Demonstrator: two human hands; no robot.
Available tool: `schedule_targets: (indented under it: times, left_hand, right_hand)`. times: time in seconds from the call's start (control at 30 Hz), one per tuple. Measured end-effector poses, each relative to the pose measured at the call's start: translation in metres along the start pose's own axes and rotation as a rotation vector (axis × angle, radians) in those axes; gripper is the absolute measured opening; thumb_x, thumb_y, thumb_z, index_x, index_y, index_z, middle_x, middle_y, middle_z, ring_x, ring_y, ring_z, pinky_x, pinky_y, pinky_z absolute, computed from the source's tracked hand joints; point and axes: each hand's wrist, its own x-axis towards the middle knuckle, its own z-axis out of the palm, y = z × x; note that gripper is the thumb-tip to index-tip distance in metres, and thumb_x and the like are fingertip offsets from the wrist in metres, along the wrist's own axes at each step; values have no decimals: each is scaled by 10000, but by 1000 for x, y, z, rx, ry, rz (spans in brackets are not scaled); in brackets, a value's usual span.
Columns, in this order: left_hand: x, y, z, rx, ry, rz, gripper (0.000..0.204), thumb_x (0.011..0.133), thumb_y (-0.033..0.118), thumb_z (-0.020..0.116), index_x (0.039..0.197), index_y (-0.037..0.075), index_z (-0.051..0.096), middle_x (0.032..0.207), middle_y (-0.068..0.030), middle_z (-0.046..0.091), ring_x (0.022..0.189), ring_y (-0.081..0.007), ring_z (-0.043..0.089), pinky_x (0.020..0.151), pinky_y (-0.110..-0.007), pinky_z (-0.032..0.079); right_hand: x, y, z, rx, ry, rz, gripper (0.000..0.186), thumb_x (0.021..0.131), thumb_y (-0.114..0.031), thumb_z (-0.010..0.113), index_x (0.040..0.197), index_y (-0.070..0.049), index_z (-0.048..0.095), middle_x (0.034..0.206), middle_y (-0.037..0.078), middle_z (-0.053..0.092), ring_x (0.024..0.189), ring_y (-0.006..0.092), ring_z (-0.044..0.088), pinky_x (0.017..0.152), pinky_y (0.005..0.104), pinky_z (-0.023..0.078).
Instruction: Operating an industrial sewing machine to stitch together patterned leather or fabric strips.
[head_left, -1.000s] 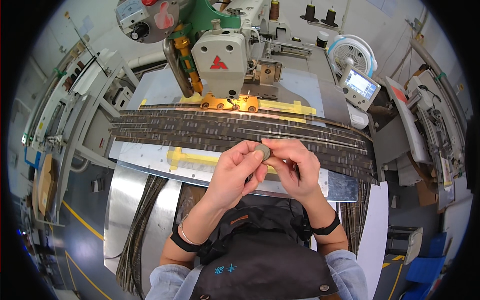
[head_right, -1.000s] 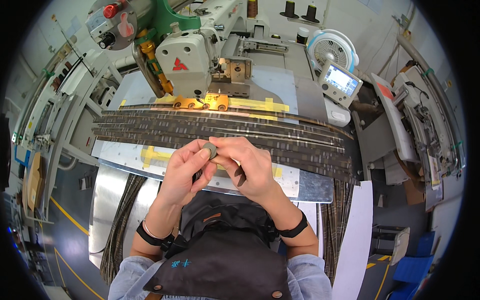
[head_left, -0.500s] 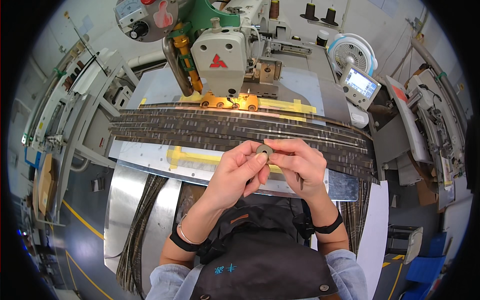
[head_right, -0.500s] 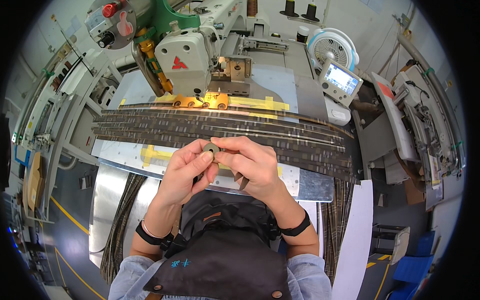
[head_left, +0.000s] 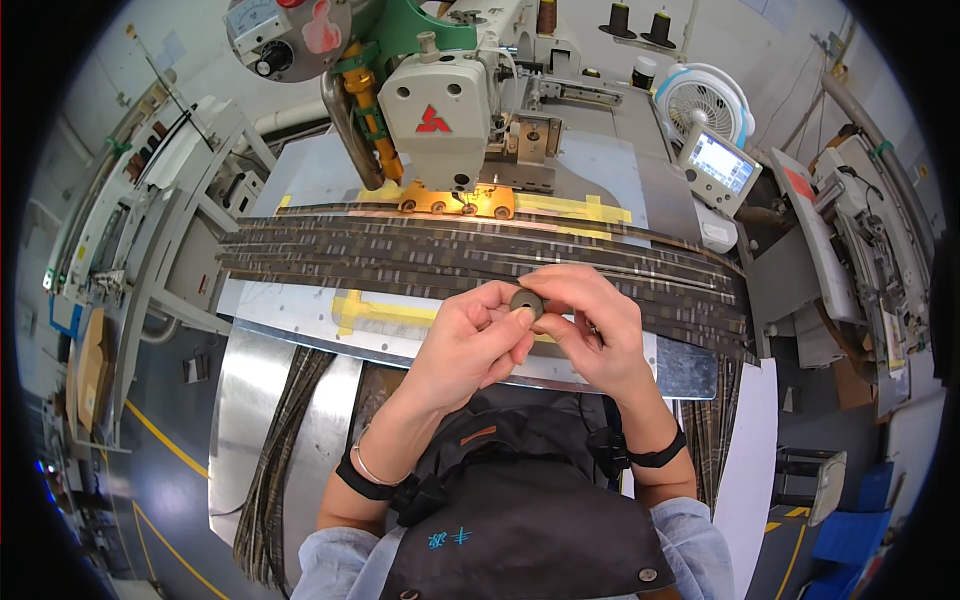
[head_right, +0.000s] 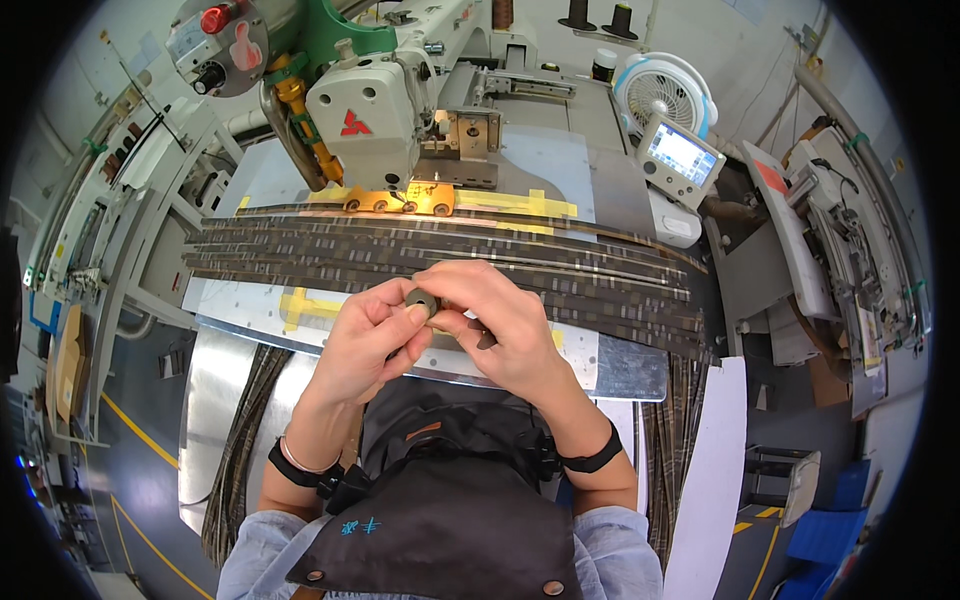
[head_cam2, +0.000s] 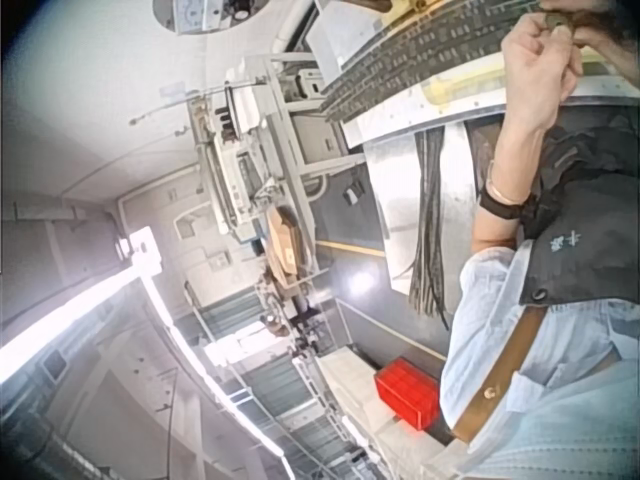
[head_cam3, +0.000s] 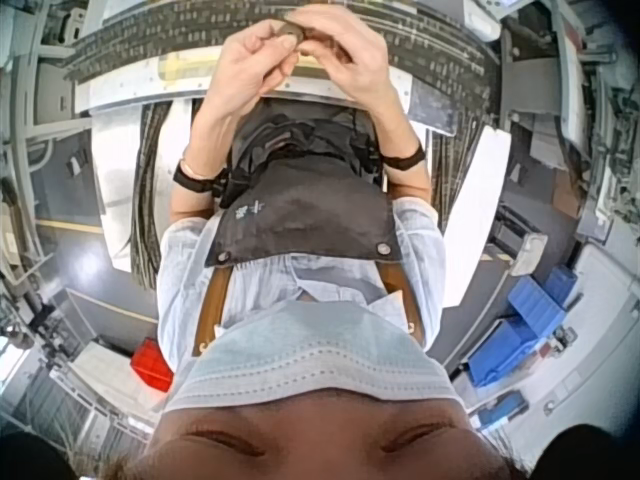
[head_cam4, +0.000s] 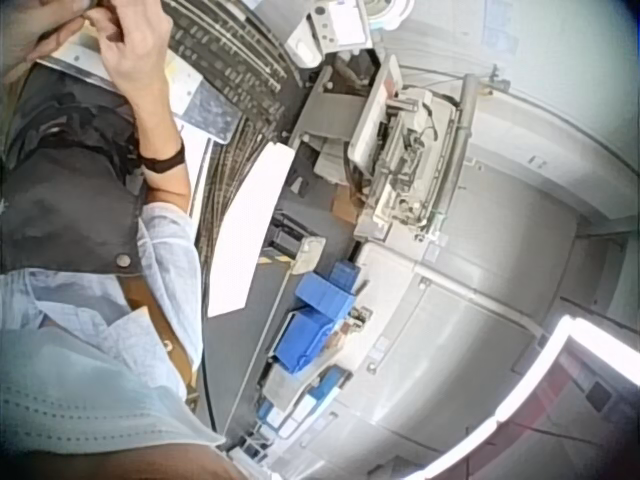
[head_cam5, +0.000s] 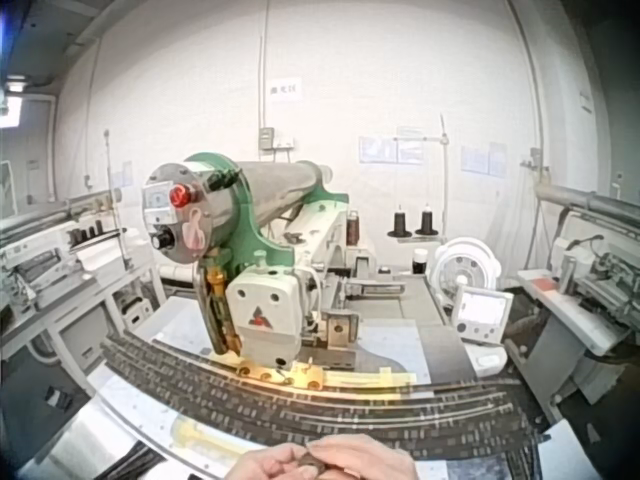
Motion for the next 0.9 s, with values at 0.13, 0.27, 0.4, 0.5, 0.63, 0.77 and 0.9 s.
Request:
schedule_targets:
  times: [0.13,0.27,0.4,0.5,0.63,0.77,0.9]
  left_hand:
    - [3,-4,-8,41,-44,-76,169,956,136,538,1052,-2,560,646,-27,554,435,-14,382,371,-168,251]
    - [-2,0,-2,-10,-62,-123,184,973,175,522,1034,6,566,650,-30,561,428,-22,377,372,-170,257]
    - [-2,-4,-2,-17,-29,-102,201,990,218,505,955,27,557,644,-26,562,425,-29,372,375,-175,262]
    - [0,-11,-4,17,-20,-86,202,991,218,506,918,34,548,640,-23,559,430,-26,372,377,-175,261]
    - [1,-13,1,-21,18,-72,182,980,188,524,889,31,541,631,-14,549,441,-15,372,375,-172,253]
    - [2,-14,6,-40,51,-51,162,970,164,538,885,26,541,623,-6,540,444,-10,370,371,-171,246]
    - [2,-11,3,-20,30,-67,141,963,152,548,911,21,547,628,-7,540,439,-11,366,368,-169,243]
  right_hand:
    - [-5,5,-4,-24,-77,-15,282,746,111,656,990,-30,675,1048,113,662,823,200,672,654,277,565]
    - [-17,11,-7,128,-18,148,218,753,133,626,913,-6,676,1037,129,666,800,169,668,627,247,556]
    - [-21,12,-6,172,11,156,120,756,113,661,835,23,651,1009,197,665,734,151,663,558,227,553]
    - [-21,10,-8,145,-22,129,134,756,128,638,833,19,648,1012,203,662,718,144,657,558,230,554]
    - [-19,9,-4,73,-27,85,146,765,150,591,797,10,615,1037,202,656,662,123,639,550,228,549]
    - [-19,8,2,-30,22,12,156,771,161,568,768,5,584,1053,202,652,620,108,627,537,226,541]
    - [-25,9,2,18,26,62,137,798,145,569,811,9,578,1046,211,652,612,100,622,523,227,534]
